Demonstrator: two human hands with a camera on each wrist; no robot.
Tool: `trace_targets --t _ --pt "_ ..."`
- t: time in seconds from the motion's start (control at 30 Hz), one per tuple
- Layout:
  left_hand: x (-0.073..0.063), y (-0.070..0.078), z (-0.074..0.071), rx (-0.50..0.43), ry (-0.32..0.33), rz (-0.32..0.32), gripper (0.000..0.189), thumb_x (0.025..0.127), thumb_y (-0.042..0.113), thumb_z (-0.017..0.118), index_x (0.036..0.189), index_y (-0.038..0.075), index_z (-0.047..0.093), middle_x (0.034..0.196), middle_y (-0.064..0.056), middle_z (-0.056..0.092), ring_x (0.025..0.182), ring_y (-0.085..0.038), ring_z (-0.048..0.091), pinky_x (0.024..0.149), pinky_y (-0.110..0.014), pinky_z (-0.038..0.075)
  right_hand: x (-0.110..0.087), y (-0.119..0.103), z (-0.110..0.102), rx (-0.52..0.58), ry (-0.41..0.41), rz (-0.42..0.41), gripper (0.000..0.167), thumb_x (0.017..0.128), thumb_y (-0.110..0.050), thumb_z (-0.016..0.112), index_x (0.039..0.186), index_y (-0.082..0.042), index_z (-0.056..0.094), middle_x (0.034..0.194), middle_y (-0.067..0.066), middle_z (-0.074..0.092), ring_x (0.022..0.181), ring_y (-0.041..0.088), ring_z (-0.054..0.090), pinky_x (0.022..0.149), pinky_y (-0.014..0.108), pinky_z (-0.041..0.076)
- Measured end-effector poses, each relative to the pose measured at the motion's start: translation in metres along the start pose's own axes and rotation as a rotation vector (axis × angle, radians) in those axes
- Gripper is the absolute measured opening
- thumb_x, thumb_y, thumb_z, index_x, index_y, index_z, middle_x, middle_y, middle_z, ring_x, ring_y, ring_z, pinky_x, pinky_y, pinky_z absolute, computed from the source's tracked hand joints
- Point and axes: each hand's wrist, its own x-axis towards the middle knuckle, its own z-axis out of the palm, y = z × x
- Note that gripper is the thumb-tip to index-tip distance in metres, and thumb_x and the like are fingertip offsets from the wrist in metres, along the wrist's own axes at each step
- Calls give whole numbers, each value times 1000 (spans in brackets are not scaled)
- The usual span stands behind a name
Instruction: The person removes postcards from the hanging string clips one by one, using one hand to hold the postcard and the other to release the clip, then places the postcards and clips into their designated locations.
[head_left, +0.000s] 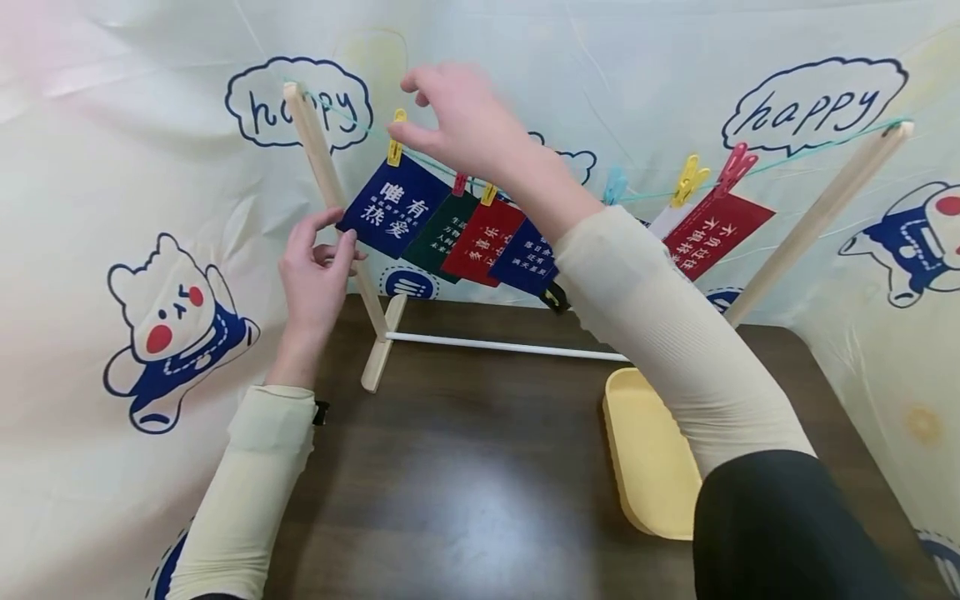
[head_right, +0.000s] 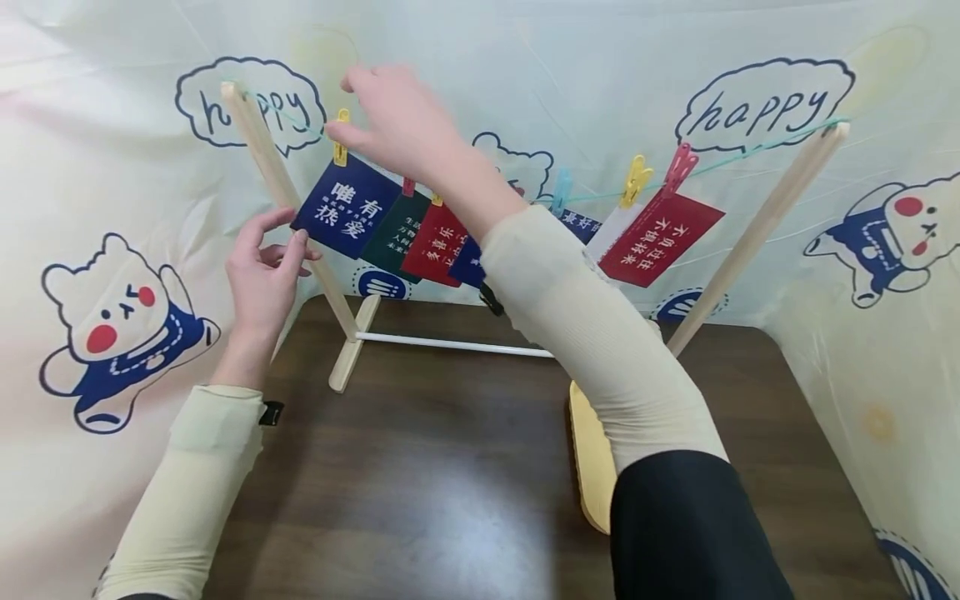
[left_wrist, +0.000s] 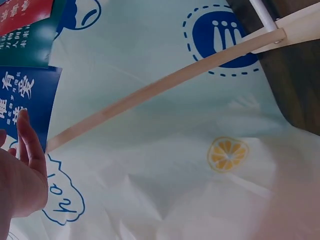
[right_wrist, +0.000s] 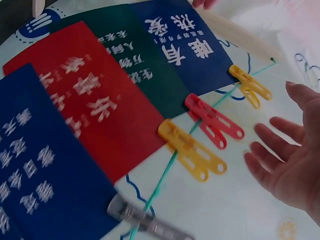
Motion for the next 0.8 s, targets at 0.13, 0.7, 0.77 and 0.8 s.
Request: trace_targets --t 0.13,0.7,0.77,0.8 --pt "-1 3 4 -11 -10 20 36 101 9 68 135 1 65 130 -14 62 70 1 69 59 -12 53 14 2 7 108 -84 69 63 105 -51 54 156 -17 43 154 0 55 137 12 53 107 19 45" --pt "2 3 3 -22 -15 0 33 103 10 65 134 0 66 129 -14 62 69 -4 69 58 -14 54 17 9 7 417 -114 103 42 105 -40 60 137 -14 67 139 3 63 127 15 56 109 24 44" --pt "3 5 3 -34 -2 -10 33 103 11 65 134 -1 66 129 -12 62 68 -3 69 57 -14 53 19 7 6 429 -121 98 42 105 -42 60 136 -15 69 138 2 64 127 15 56 110 25 43" --pt "4 5 2 -38 5 -12 32 103 11 65 133 -1 66 128 -11 63 67 -4 68 56 -14 53 20 6 6 442 -123 95 41 105 -42 60 135 -15 70 137 2 64 126 15 56 110 26 43"
